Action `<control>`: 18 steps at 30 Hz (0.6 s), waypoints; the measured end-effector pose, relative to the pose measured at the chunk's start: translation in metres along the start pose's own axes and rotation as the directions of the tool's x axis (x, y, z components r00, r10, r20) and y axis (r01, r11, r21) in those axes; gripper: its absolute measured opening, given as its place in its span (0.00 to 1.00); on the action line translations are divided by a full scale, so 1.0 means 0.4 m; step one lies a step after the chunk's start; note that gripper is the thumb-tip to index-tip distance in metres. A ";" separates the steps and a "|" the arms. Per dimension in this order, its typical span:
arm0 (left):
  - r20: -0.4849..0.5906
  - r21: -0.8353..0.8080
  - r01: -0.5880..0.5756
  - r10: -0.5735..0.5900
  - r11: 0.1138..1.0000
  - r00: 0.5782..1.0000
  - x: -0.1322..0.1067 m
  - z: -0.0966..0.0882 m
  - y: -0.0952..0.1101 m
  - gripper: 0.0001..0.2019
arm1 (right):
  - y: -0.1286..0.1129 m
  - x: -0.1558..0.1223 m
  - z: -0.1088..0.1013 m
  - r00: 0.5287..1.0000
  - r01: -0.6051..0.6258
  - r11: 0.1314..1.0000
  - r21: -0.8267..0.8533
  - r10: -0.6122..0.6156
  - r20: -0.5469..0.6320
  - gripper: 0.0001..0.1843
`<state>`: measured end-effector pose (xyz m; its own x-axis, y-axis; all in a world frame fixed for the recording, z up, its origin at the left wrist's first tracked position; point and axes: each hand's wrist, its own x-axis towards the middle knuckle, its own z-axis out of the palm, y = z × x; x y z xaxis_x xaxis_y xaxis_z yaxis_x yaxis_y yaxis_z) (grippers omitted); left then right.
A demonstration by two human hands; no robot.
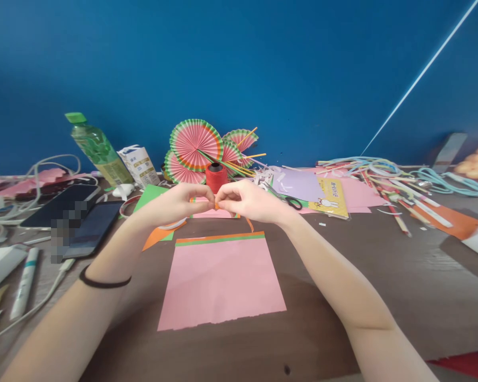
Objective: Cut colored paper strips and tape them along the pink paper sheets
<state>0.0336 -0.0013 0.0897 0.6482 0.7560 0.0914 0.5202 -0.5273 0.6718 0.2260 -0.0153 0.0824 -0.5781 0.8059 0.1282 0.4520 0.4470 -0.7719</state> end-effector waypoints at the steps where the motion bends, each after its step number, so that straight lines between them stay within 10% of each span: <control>1: -0.001 0.002 -0.002 0.002 1.000 1.000 0.000 0.001 0.001 0.10 | 0.000 0.000 0.000 1.000 -0.001 1.000 -0.004 0.001 -0.001 0.08; 11: -0.019 0.032 0.054 -0.053 0.998 0.998 0.009 -0.009 -0.033 0.09 | -0.004 -0.006 -0.017 0.999 -0.052 0.994 -0.092 0.052 -0.009 0.10; 18: -0.292 0.388 0.507 -0.419 0.770 0.860 -0.006 -0.074 -0.174 0.08 | -0.006 -0.007 -0.027 0.983 -0.181 0.959 -0.216 0.173 -0.055 0.12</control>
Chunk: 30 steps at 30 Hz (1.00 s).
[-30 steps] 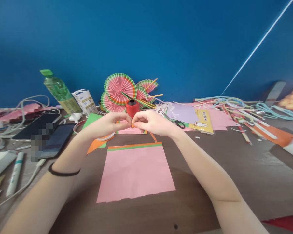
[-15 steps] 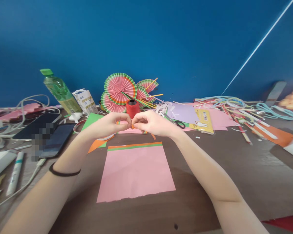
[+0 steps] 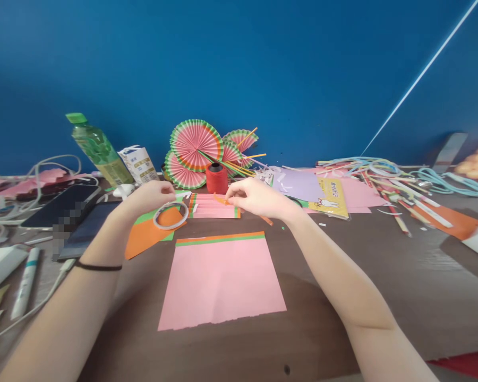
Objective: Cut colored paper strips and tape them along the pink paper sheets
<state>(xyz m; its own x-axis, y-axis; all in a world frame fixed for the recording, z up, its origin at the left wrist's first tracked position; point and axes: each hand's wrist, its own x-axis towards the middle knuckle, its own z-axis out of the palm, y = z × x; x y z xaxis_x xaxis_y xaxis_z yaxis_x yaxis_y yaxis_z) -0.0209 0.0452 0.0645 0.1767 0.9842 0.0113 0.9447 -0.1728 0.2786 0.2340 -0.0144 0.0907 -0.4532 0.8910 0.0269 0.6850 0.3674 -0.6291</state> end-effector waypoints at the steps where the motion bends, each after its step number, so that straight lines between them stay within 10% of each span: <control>1: -0.038 0.069 0.085 -0.083 0.994 0.996 0.004 0.002 -0.018 0.08 | 0.000 0.001 0.000 1.000 0.007 1.000 -0.010 -0.007 0.007 0.11; 9: -0.180 0.112 0.410 -0.387 0.905 0.904 0.008 0.021 -0.067 0.16 | 0.011 0.004 0.008 0.997 -0.024 1.000 -0.017 0.026 0.072 0.12; 15: -0.105 -0.171 -0.125 0.108 0.977 0.989 0.002 0.023 0.023 0.12 | 0.017 0.007 0.021 0.995 -0.014 1.000 -0.010 0.015 0.101 0.14; 18: 0.208 -0.263 -0.300 0.357 0.917 0.911 -0.019 0.044 0.088 0.12 | 0.017 0.008 0.019 0.995 -0.014 1.000 -0.027 0.016 0.095 0.12; 22: 0.446 -0.016 -0.368 0.337 0.930 0.829 -0.039 0.093 0.146 0.18 | 0.015 0.004 0.006 0.997 -0.048 0.997 -0.054 0.051 0.051 0.12; 30: 0.252 0.032 -0.356 0.337 0.934 0.907 -0.005 0.146 0.124 0.10 | 0.007 -0.004 -0.004 0.995 -0.078 0.995 -0.056 0.081 0.055 0.11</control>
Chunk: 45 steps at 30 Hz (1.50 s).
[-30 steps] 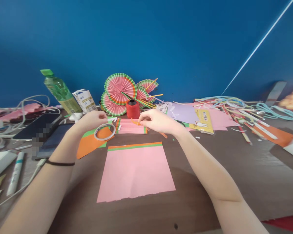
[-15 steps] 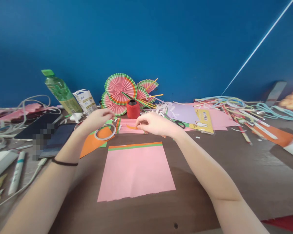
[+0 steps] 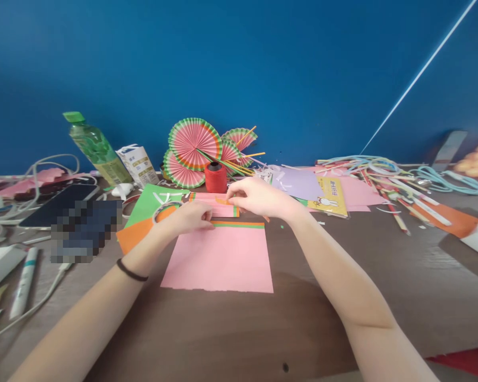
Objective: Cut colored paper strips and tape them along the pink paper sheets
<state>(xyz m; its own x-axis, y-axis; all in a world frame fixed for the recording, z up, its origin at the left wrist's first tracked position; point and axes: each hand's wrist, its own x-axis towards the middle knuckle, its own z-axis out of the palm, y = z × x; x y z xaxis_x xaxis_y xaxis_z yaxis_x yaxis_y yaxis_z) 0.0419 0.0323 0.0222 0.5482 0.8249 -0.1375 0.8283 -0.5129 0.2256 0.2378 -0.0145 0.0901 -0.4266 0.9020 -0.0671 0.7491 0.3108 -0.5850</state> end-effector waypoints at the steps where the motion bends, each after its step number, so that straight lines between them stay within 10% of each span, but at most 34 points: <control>1: -0.029 -0.018 0.007 -0.007 1.000 1.000 0.003 0.005 -0.008 0.10 | -0.003 -0.001 0.000 1.000 -0.007 1.000 -0.005 0.007 0.002 0.12; 13: -0.146 -0.215 -0.001 -0.031 0.977 0.989 0.001 0.007 -0.014 0.05 | -0.002 0.001 0.003 1.000 0.001 0.998 -0.070 -0.002 -0.014 0.12; 20: -0.074 -0.765 -0.101 0.070 0.636 0.995 -0.042 -0.065 0.013 0.17 | -0.006 0.011 0.016 0.982 0.188 0.974 -0.126 -0.185 0.031 0.10; 31: 0.108 -0.917 0.052 0.119 0.397 0.987 -0.048 -0.093 0.014 0.18 | -0.002 0.015 0.025 0.970 0.242 0.959 -0.150 -0.237 0.051 0.11; 45: -0.010 -0.726 -0.088 0.118 0.682 0.993 -0.073 -0.120 -0.005 0.10 | 0.001 0.017 0.015 0.996 0.072 0.997 -0.004 -0.071 0.051 0.20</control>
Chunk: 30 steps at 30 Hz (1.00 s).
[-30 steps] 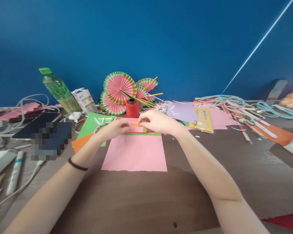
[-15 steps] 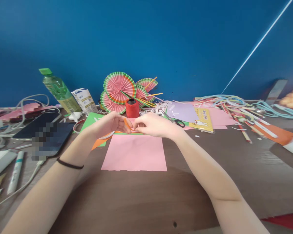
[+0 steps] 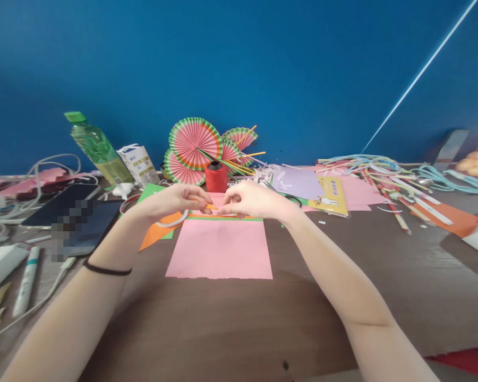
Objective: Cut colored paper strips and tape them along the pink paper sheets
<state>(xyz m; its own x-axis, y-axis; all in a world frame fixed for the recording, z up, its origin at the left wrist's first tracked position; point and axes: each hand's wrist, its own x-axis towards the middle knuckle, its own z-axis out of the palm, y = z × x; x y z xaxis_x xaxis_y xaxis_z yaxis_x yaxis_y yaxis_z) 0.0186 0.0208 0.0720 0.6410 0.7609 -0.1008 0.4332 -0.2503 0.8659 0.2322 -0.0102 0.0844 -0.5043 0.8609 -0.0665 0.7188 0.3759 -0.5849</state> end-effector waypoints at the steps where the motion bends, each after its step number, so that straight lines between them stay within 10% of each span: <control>1: -0.010 0.009 0.009 -0.009 1.000 1.000 -0.002 0.000 0.004 0.10 | 0.003 0.002 -0.001 1.000 -0.015 1.000 0.012 0.014 0.020 0.21; 17: -0.306 0.159 0.127 -0.073 0.979 0.949 -0.015 -0.039 -0.008 0.08 | 0.059 0.017 -0.026 0.984 -0.032 0.999 0.036 0.025 0.174 0.10; 30: -0.297 0.130 0.183 -0.138 0.974 0.945 -0.020 -0.055 -0.025 0.12 | 0.097 0.030 -0.025 0.963 -0.038 0.991 0.131 0.001 0.270 0.13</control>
<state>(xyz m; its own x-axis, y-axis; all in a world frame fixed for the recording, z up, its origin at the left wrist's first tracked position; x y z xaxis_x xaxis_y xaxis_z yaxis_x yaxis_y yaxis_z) -0.0049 0.0303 0.0750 0.3578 0.9312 -0.0688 0.6218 -0.1827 0.7615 0.2588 0.0182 0.0691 -0.6140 0.7368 -0.2831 0.6686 0.2949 -0.6826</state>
